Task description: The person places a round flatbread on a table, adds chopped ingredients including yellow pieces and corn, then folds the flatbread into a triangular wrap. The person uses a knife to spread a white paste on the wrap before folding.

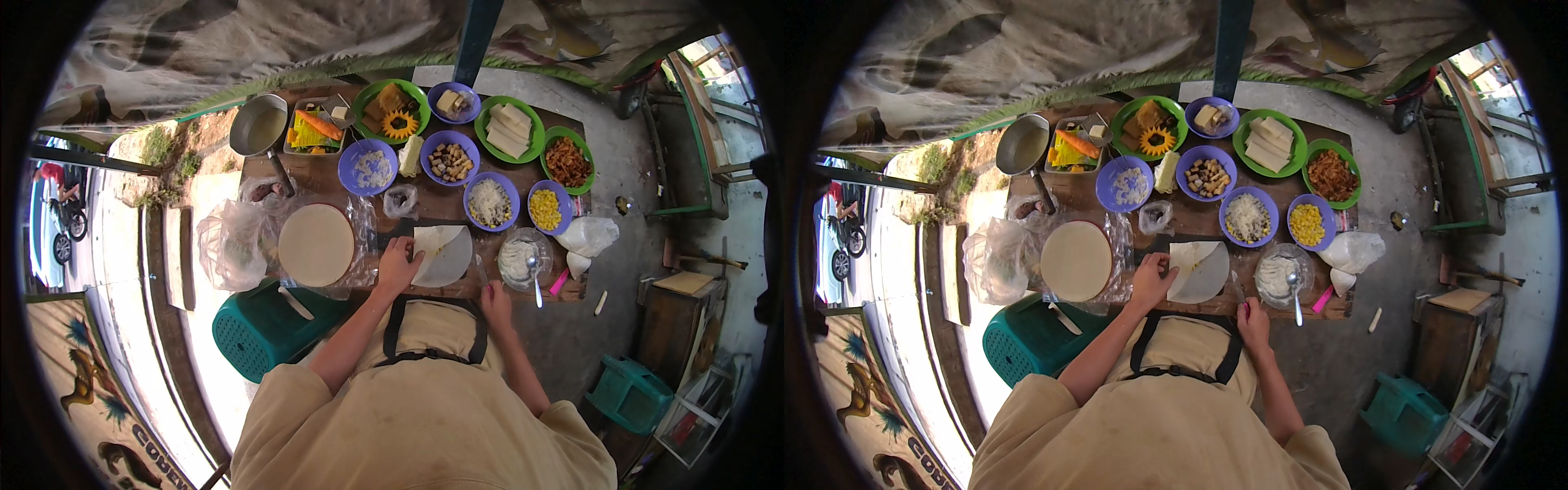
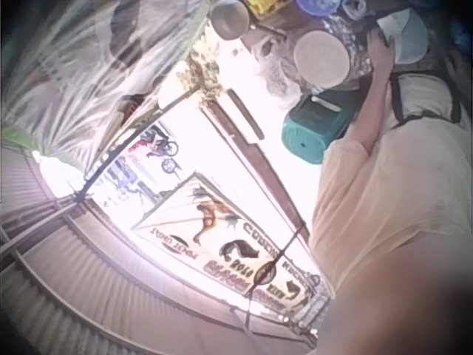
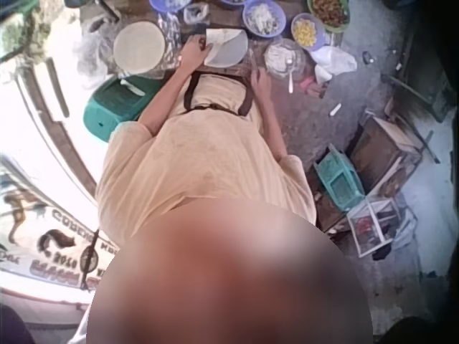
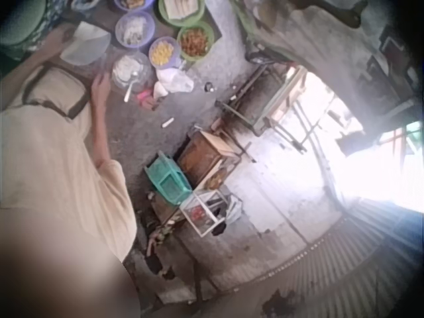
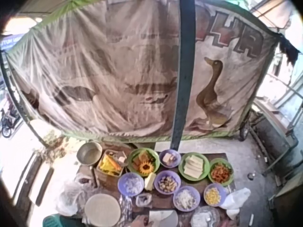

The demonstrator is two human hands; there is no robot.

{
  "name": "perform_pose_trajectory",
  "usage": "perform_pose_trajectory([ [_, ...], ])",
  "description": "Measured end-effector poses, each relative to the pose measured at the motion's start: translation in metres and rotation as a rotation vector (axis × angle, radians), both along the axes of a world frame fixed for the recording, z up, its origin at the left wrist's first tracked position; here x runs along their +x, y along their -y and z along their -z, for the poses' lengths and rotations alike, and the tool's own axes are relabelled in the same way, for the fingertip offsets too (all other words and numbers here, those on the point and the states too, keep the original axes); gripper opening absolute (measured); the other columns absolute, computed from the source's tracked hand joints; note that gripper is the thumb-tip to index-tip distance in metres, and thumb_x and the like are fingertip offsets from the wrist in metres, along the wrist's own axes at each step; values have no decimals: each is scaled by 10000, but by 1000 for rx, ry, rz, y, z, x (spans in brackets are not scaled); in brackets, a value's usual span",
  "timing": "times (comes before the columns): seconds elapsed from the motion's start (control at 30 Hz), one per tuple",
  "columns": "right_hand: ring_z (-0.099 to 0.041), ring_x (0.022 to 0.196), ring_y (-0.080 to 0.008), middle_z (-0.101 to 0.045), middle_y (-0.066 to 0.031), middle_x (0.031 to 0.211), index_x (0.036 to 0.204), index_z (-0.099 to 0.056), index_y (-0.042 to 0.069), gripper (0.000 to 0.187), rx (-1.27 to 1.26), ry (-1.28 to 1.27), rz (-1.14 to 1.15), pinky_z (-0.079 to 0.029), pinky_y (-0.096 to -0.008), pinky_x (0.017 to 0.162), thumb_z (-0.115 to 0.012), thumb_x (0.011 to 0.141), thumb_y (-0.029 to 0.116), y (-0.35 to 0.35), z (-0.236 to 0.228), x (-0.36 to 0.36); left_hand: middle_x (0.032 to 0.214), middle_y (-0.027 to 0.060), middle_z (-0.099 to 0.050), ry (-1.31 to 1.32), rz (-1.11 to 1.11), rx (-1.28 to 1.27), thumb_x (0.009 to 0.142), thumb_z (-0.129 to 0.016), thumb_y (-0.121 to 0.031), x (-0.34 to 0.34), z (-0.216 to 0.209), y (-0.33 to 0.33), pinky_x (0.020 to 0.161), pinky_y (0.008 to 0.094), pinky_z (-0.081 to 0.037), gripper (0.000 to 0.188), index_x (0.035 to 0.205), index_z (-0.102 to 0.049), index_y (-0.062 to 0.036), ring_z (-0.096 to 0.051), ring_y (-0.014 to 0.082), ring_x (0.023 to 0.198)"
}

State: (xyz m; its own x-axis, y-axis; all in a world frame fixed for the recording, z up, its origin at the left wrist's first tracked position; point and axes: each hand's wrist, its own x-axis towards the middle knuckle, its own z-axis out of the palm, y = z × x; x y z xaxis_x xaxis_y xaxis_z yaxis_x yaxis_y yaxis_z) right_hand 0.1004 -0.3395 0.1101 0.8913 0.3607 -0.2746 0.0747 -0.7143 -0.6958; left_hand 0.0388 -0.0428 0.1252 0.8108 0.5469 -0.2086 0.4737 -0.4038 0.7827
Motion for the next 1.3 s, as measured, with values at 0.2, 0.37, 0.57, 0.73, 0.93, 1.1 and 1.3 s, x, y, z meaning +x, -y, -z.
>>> perform_pose_trajectory([
  [0.2, -646, 958, -460, -654, -240, 1035, 1135, -628, 44, 234, -129, 147, 113, -516, -537, 810, -603, 1027, 250, -8, 28, -16, 1331, 161, -525, 0, 249, 224, 850, -794, -205, -5, -10, 11, 986, 461, -535, 567, 1351, -600, -23, -536, 377, 1223],
  [0.37, -618, 1047, -455, -640, -235, 1113, 1173, -634, 9, 292, -351, 205, 146, -509, -548, 865, -628, 1004, 246, -39, -4, -7, 1478, 167, -453, -76, 439, 359, 836, -803, -234, -6, -19, 18, 1066, 513, -463, 753, 1475, -494, 16, -445, 388, 1348],
  [0.57, -590, 1138, -460, -632, -259, 1176, 1292, -592, -56, 489, -223, 260, -67, -495, -547, 953, -697, 960, 287, -79, -35, 7, 1574, 188, -399, -106, 549, 423, 830, -807, -268, -2, -17, 20, 1129, 526, -382, 854, 1524, -416, 40, -385, 396, 1421],
  [0.73, -566, 1218, -466, -593, -287, 1302, 1367, -558, -61, 736, -56, 79, 166, -470, -548, 1019, -764, 899, 468, -124, 1, 53, 1584, 202, -393, -111, 586, 442, 821, -814, -255, -5, -15, 22, 1135, 522, -379, 868, 1527, -407, 43, -392, 402, 1427],
  [0.93, -530, 1211, -464, -552, -259, 1287, 1306, -602, -25, 762, -220, 203, 222, -459, -539, 1011, -798, 839, 545, -144, 13, 56, 1584, 215, -390, -59, 577, 403, 805, -823, -227, -8, -15, 19, 1138, 525, -382, 874, 1526, -408, 42, -390, 399, 1444],
  [1.1, -509, 1181, -449, -533, -246, 1220, 1208, -597, -13, 635, -86, 192, 202, -446, -541, 997, -855, 829, 427, -149, 17, 55, 1584, 215, -393, -56, 574, 395, 804, -823, -214, -9, -14, 20, 1141, 522, -384, 866, 1523, -413, 39, -395, 397, 1445],
  [1.3, -575, 1090, -385, -577, -212, 1150, 1199, -576, -20, 617, 12, 287, 278, -477, -482, 956, -884, 810, 347, -154, 21, 57, 1580, 215, -399, -77, 574, 400, 798, -829, -214, -7, -14, 21, 1131, 515, -394, 869, 1524, -420, 34, -403, 392, 1441],
])
